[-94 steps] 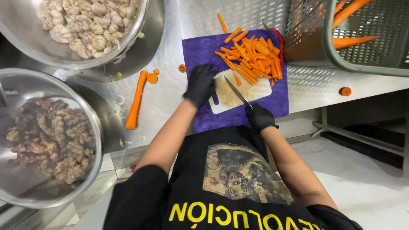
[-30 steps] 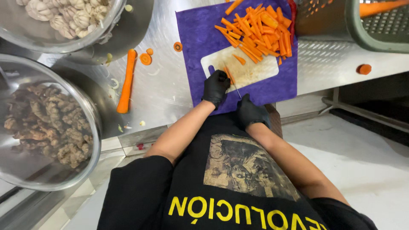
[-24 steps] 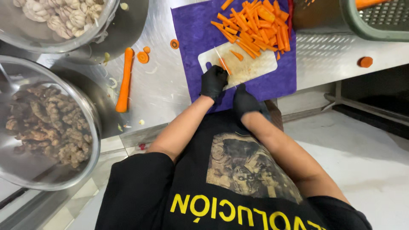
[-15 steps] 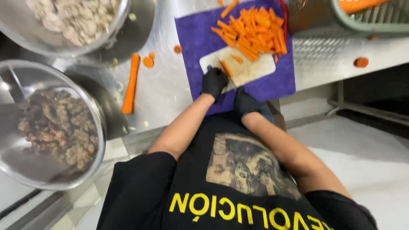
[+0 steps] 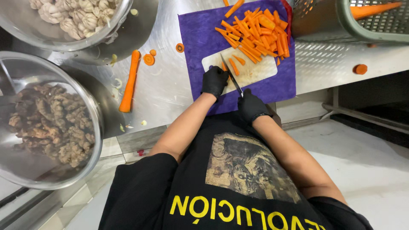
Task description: The person cuts whole carrots into sticks on a small white cutting board set on a purple cloth, using a knife. They trim carrot ends, slice carrots lengthwise and crosswise, and move finished carrot sticks into a growing pile beside the board while working through the carrots one at a time.
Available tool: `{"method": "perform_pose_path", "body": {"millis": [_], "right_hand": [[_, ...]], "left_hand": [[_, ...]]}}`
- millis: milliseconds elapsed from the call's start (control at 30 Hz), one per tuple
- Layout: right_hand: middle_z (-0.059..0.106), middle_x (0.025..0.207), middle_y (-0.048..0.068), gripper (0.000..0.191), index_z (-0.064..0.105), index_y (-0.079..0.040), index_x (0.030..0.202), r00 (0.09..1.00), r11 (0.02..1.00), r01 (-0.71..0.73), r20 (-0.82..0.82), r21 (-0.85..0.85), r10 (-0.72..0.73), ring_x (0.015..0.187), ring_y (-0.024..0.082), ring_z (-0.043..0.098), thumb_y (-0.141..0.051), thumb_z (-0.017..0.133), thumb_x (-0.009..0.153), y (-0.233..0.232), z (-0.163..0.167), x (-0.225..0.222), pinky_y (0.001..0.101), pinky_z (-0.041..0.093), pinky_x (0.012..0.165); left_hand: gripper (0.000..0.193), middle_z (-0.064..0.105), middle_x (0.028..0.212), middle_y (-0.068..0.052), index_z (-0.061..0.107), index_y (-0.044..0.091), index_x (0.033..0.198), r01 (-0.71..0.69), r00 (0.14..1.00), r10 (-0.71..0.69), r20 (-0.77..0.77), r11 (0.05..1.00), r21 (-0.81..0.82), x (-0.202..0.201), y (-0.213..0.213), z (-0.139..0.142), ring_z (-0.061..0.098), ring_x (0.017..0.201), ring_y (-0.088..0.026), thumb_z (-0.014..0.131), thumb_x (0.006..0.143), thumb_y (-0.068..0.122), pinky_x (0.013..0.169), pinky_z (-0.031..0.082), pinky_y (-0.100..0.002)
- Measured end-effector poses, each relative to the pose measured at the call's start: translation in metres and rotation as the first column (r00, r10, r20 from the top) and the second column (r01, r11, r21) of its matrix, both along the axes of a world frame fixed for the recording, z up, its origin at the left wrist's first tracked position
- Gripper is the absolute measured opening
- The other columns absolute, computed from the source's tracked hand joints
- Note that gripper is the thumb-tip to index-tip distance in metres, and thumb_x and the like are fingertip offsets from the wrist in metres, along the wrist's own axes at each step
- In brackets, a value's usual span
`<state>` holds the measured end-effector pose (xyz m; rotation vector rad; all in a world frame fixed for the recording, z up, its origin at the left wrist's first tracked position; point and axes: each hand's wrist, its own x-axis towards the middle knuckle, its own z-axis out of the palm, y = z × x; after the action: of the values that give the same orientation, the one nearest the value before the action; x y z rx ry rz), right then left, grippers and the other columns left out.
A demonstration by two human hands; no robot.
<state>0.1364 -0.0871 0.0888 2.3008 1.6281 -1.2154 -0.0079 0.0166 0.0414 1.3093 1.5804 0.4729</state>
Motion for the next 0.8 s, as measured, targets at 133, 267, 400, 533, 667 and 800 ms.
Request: {"method": "perform_pose_path", "body": {"millis": [133,267,400,533,667,800], "right_hand": [[0.069,0.099,0.035,0.042,0.046,0.004,0.124,1.0,0.999,0.009,0.015,-0.041,-0.008,0.094,0.053,0.067,-0.029,0.05,0.1,-0.003,0.0,-0.003,0.0595,0.052,0.082],[0.068,0.105,0.035,0.048,0.042,0.006,0.131,0.999,0.988,0.007,0.051,-0.155,0.001,0.1,0.05,0.068,-0.026,0.05,0.096,-0.002,0.003,-0.01,0.0578,0.053,0.086],[0.068,0.108,0.036,0.055,0.036,0.009,0.141,0.998,0.98,0.047,0.043,-0.191,-0.039,0.102,0.049,0.068,-0.027,0.045,0.1,0.003,0.011,-0.016,0.0571,0.053,0.087],[0.069,0.112,0.034,0.049,0.04,0.007,0.139,0.992,0.967,0.043,0.128,-0.251,-0.011,0.105,0.048,0.069,-0.022,0.042,0.099,0.008,0.018,-0.021,0.0581,0.053,0.09],[0.067,0.116,0.033,0.043,0.044,0.003,0.136,0.984,0.96,0.097,0.173,-0.264,-0.052,0.108,0.049,0.067,-0.022,0.04,0.101,0.011,0.013,-0.027,0.06,0.051,0.092],[0.068,0.112,0.036,0.043,0.043,0.005,0.137,0.989,0.976,0.089,0.133,-0.197,-0.063,0.106,0.051,0.068,-0.019,0.042,0.101,0.007,-0.007,-0.032,0.0596,0.051,0.091]], "left_hand": [[0.028,0.075,0.068,-0.013,0.07,0.003,0.082,0.007,1.0,-0.007,0.0,1.0,0.026,0.002,-0.001,-0.005,0.077,0.061,-0.021,0.076,0.086,0.03,0.066,0.061,-0.035],[0.024,0.075,0.074,-0.013,0.069,0.004,0.085,-0.001,0.999,0.002,0.033,0.999,-0.032,0.004,0.0,-0.011,0.077,0.063,-0.022,0.072,0.087,0.028,0.064,0.061,-0.036],[0.019,0.074,0.082,-0.017,0.068,0.006,0.088,0.066,0.995,-0.063,-0.079,0.997,0.041,0.004,0.001,-0.014,0.075,0.075,-0.033,0.071,0.089,0.025,0.069,0.058,-0.044],[0.018,0.072,0.091,-0.021,0.067,0.007,0.091,0.135,0.98,-0.12,-0.159,0.987,0.092,0.003,0.0,-0.017,0.07,0.089,-0.042,0.071,0.088,0.024,0.076,0.055,-0.051],[0.017,0.072,0.095,-0.022,0.067,0.007,0.093,0.148,0.978,-0.129,-0.163,0.983,0.111,0.002,-0.002,-0.019,0.069,0.091,-0.043,0.07,0.088,0.023,0.079,0.055,-0.052],[0.016,0.072,0.096,-0.022,0.067,0.008,0.093,0.156,0.978,-0.141,-0.156,0.984,0.084,0.0,-0.002,-0.019,0.07,0.092,-0.042,0.07,0.086,0.022,0.079,0.055,-0.052]]}}
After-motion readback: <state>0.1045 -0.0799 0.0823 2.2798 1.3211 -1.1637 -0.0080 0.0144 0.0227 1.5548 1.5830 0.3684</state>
